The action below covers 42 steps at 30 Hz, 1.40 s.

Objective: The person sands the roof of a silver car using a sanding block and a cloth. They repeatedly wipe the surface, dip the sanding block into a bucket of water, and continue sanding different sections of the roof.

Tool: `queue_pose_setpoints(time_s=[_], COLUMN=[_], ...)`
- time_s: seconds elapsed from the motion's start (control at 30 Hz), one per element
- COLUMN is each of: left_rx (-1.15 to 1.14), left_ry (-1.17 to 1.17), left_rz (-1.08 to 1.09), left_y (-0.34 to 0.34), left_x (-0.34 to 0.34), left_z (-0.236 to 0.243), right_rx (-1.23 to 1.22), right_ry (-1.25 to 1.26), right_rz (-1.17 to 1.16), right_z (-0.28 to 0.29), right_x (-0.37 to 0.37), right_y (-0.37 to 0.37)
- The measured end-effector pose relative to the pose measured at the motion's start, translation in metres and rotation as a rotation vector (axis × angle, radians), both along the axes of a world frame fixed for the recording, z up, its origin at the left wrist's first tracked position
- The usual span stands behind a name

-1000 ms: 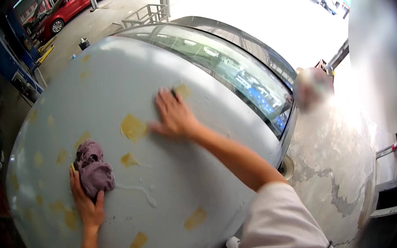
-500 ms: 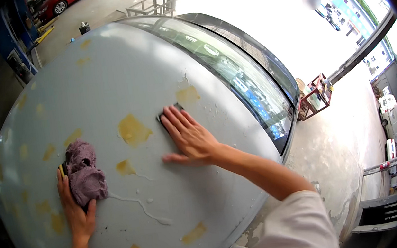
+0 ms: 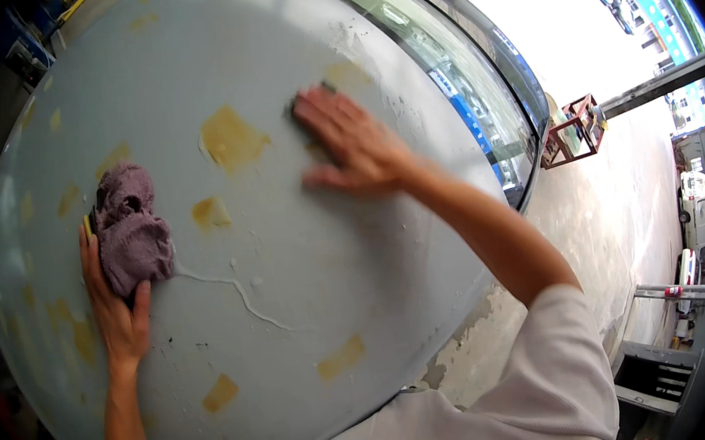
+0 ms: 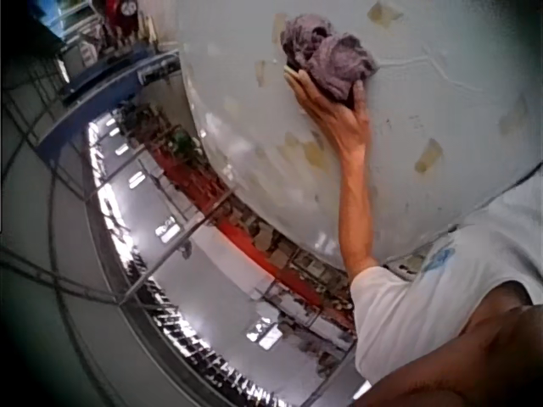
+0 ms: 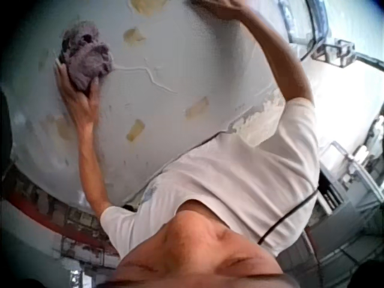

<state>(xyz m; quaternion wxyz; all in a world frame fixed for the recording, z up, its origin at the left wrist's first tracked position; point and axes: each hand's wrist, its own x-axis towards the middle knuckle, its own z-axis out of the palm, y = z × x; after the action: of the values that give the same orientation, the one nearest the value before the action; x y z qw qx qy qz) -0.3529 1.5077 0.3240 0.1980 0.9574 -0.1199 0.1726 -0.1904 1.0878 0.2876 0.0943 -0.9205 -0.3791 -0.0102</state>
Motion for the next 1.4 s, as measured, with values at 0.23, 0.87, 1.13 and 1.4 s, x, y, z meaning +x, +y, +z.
queue_pose_setpoints(time_s=[0.23, 0.87, 1.13, 1.4], left_rx=[-0.078, -0.057, -0.055, -0.041], left_ry=[-0.049, -0.088, -0.086, -0.090], left_rz=[-0.009, -0.048, -0.038, -0.030], left_y=[-0.004, -0.010, -0.007, -0.010], left_x=[0.005, 0.007, -0.001, 0.003], left_z=[-0.009, -0.005, -0.007, -0.003], right_rx=[0.116, 0.105, 0.189, 0.112], right_ry=[0.080, -0.024, 0.157, -0.062], right_rz=[-0.277, -0.332, -0.155, -0.439], right_z=[0.005, -0.001, 0.018, 0.007], right_x=[-0.076, -0.105, -0.259, -0.166], right_y=[0.061, -0.004, 0.106, 0.033])
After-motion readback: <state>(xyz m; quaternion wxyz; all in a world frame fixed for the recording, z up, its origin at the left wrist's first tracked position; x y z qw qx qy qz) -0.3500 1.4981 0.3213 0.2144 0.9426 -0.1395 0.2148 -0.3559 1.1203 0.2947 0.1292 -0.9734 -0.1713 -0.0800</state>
